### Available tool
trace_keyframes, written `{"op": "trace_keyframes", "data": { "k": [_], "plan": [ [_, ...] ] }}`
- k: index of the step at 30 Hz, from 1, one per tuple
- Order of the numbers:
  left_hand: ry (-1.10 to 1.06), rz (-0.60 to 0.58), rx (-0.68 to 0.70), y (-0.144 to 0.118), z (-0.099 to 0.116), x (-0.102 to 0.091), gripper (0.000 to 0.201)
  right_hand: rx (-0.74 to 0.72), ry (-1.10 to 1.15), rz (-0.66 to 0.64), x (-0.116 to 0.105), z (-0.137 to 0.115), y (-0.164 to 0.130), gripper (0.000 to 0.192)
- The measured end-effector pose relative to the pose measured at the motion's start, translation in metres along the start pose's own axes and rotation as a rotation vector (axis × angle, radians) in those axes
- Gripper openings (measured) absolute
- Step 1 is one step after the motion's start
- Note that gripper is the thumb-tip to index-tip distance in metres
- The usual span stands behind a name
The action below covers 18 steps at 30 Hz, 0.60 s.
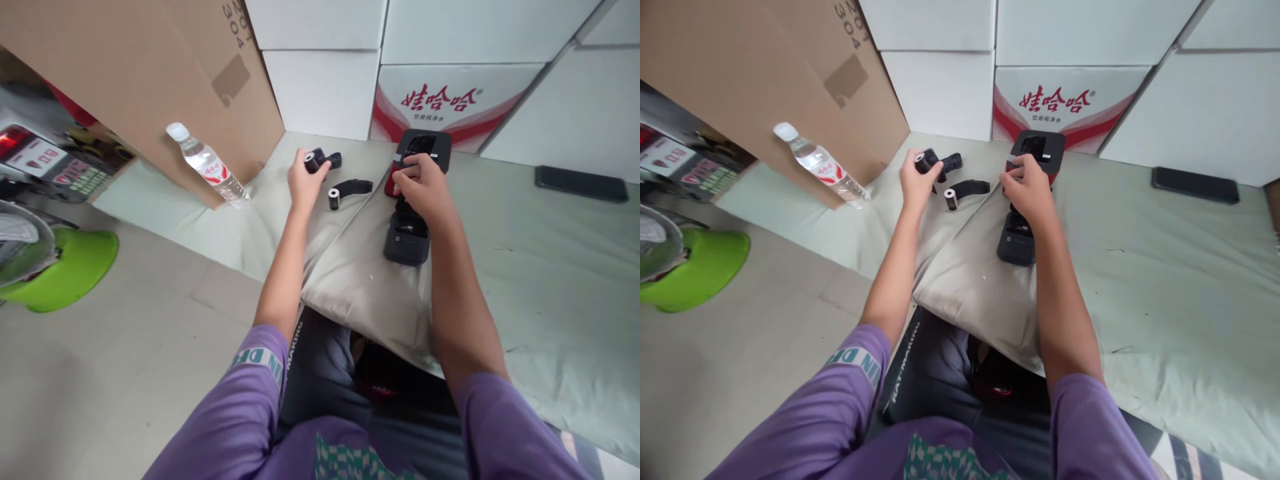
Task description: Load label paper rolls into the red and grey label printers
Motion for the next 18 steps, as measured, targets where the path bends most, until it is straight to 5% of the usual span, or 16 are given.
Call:
{"op": "trace_keyframes", "data": {
  "k": [4, 12, 18],
  "plan": [
    [0.135, -0.041, -0.054, 0.037, -0.018, -0.001, 0.034, 0.012, 0.012, 0.001, -0.001, 0.000, 0.000, 0.035],
    [0.307, -0.490, 0.088, 0.065, -0.012, 0.091, 0.030, 0.020, 0.034, -0.011, -0.004, 0.001, 0.000, 0.034],
    [0.360, -0.585, 0.139, 0.066, -0.008, 0.110, 0.036, -0.031, -0.022, 0.017, -0.012, -0.012, -0.003, 0.036]
  ]
}}
Point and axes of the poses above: each hand's wrist, its own y-axis towards the middle knuckle, its own x-axis out of the palm, z = x × y, the point moved 10 cm from there along y, towards the middle knuckle, and after that the axes turned 9 degrees about x, right-handed, at the moved point
